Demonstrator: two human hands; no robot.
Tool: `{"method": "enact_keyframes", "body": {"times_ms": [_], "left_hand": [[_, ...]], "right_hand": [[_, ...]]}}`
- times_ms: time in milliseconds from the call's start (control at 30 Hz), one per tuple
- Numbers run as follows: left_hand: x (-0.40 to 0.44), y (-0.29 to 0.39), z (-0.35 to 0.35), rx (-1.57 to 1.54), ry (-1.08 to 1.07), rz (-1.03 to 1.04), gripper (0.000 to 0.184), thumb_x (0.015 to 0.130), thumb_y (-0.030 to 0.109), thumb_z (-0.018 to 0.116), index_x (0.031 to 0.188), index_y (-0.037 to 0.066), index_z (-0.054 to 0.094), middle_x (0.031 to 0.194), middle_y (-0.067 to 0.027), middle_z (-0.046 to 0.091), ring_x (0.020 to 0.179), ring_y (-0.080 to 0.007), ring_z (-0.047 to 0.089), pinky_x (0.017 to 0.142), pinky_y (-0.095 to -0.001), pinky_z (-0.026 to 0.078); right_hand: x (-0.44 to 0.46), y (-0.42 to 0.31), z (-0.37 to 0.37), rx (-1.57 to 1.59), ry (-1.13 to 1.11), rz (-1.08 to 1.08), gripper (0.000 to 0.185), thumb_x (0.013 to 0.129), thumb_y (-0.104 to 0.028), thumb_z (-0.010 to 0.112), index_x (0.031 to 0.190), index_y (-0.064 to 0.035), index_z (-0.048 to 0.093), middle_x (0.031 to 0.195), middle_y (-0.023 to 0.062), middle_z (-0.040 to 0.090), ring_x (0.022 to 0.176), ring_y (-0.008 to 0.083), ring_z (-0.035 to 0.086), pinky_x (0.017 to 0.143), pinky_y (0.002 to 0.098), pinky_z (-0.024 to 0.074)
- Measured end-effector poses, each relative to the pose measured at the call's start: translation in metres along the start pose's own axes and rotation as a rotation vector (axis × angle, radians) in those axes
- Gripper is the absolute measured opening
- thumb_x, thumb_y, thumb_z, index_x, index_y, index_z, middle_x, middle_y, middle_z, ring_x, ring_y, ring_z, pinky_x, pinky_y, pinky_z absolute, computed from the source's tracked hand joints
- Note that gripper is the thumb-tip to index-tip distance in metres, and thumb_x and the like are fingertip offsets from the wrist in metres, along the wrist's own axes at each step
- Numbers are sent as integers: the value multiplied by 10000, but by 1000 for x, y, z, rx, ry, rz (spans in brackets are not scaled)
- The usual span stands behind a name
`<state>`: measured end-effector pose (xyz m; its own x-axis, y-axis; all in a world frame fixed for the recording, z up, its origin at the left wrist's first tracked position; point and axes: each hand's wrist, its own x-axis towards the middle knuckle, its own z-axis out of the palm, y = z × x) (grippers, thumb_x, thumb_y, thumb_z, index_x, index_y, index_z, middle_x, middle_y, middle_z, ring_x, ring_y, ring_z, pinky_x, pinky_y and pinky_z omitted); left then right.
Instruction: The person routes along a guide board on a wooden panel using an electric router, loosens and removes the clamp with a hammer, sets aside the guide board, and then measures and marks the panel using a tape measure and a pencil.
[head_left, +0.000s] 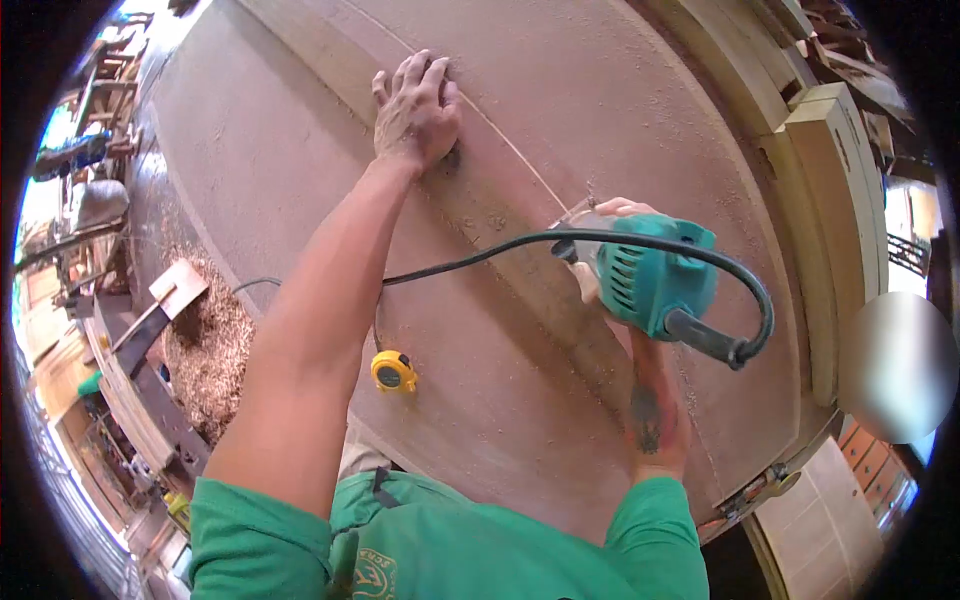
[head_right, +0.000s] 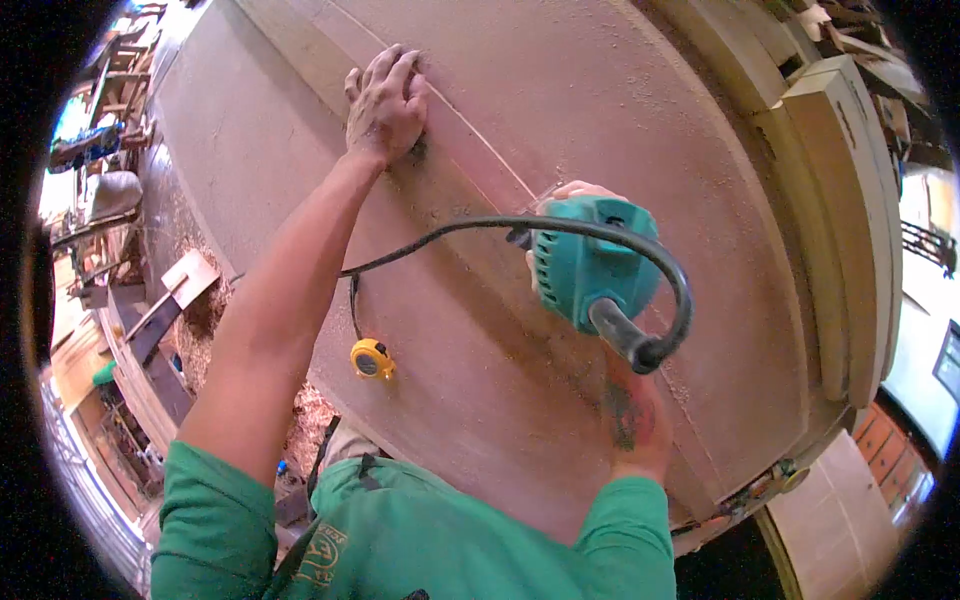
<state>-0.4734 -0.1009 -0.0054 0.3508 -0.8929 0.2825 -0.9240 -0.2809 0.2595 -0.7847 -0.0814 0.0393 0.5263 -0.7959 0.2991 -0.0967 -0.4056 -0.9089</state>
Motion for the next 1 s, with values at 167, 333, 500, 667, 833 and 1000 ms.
{"method": "enact_keyframes", "body": {"times_ms": [167,333,500,667,833,1000], "left_hand": [[0,-2,3,18,-5,-9,464,952,305,440,1350,89,545,1473,-133,441,1408,-263,351,1185,-497,132],[1,-4,6,37,33,-6,444,964,327,468,1344,116,557,1455,-114,472,1388,-254,386,1186,-472,154],[2,-7,7,54,38,12,451,965,336,453,1348,120,555,1457,-114,474,1385,-258,392,1187,-477,147],[0,-1,0,5,-9,-19,484,954,344,440,1361,104,543,1480,-110,448,1411,-237,353,1191,-461,126],[-4,19,-16,-10,-28,-92,405,940,244,484,1283,56,589,1402,-159,515,1377,-275,397,1172,-468,203],[6,-4,1,50,-13,13,480,957,342,436,1361,107,544,1479,-104,452,1405,-238,361,1188,-452,133]], "right_hand": [[-21,-3,-10,12,109,-5,729,566,25,801,1192,-78,441,1166,112,555,1058,201,573,878,339,511],[-27,21,-17,223,80,-235,725,568,35,816,1193,-76,464,1185,106,558,1066,215,580,892,359,512],[-38,12,-28,276,30,-213,704,590,37,828,1195,-75,485,1212,103,558,1100,234,581,924,363,499],[-48,20,-35,281,112,-270,746,602,-64,917,1220,-71,499,1187,120,573,1124,251,575,930,374,502],[-67,4,-49,229,74,-79,745,628,-129,927,1234,-70,496,1186,133,573,1122,257,577,938,395,497],[-79,-9,-63,82,67,-6,713,669,-137,877,1237,-80,450,1176,138,574,1123,258,568,966,408,474]]}}
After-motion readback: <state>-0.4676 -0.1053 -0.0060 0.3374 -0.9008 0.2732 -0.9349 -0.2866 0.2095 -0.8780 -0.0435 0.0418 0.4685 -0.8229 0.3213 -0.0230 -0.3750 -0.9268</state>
